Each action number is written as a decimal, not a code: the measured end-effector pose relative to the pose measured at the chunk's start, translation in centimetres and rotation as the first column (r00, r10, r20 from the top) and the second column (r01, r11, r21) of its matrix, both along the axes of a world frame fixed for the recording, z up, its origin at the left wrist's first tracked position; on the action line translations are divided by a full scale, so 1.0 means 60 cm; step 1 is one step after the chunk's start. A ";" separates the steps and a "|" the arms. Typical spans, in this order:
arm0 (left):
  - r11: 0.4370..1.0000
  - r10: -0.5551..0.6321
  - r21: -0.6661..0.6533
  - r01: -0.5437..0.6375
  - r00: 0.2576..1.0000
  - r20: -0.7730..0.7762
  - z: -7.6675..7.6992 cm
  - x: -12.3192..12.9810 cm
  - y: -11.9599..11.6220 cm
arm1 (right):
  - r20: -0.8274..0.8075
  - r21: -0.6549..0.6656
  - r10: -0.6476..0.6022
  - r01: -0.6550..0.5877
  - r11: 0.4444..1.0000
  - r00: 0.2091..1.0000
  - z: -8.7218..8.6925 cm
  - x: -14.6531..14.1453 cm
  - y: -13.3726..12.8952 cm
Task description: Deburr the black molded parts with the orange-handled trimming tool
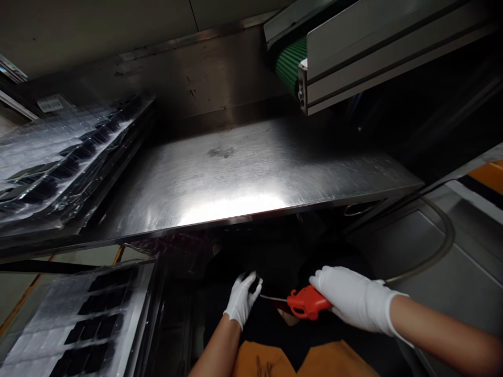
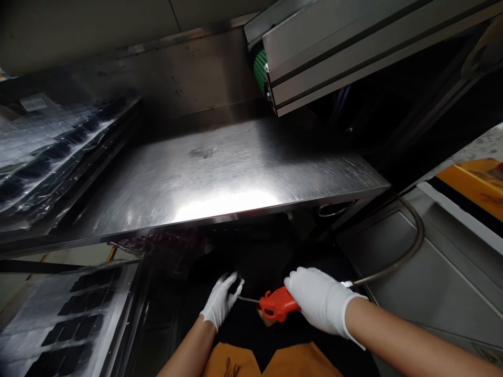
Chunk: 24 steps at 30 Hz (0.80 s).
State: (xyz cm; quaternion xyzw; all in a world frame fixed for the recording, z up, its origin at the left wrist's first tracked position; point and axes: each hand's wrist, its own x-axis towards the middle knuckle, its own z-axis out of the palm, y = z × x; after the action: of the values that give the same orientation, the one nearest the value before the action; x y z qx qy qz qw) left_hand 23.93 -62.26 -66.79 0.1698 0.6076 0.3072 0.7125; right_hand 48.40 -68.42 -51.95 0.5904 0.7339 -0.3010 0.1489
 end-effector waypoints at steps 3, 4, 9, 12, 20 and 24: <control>0.990 -0.109 0.074 0.120 0.984 -0.139 0.004 0.007 -0.004 | 0.003 0.018 -0.038 0.038 0.999 0.999 0.009 0.003 0.005; 0.981 -0.135 0.109 0.158 0.972 -0.193 0.006 0.010 -0.005 | 0.015 0.005 -0.037 0.037 0.999 0.999 0.011 0.005 0.007; 0.890 -0.212 0.288 0.353 0.880 -0.425 0.018 0.018 -0.008 | 0.056 -0.041 -0.018 0.020 0.999 0.998 0.012 0.009 0.003; 0.769 -0.295 0.295 0.567 0.725 -0.622 0.019 0.014 -0.011 | 0.031 -0.058 -0.029 0.031 0.998 0.999 0.010 0.008 0.000; 0.681 -0.323 0.270 0.681 0.610 -0.723 0.005 0.012 -0.016 | 0.018 -0.041 -0.042 0.043 0.998 0.999 0.019 0.014 0.011; 0.744 -0.316 0.269 0.612 0.676 -0.665 0.009 0.011 -0.014 | 0.022 -0.026 -0.038 0.038 0.999 0.999 0.019 0.017 0.011</control>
State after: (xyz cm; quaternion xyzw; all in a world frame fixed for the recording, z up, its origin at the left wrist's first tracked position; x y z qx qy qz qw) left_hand 24.57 -63.08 -66.23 0.5760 0.6342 0.1798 0.4834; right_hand 49.41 -67.76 -50.83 0.6054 0.7169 -0.3071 0.1587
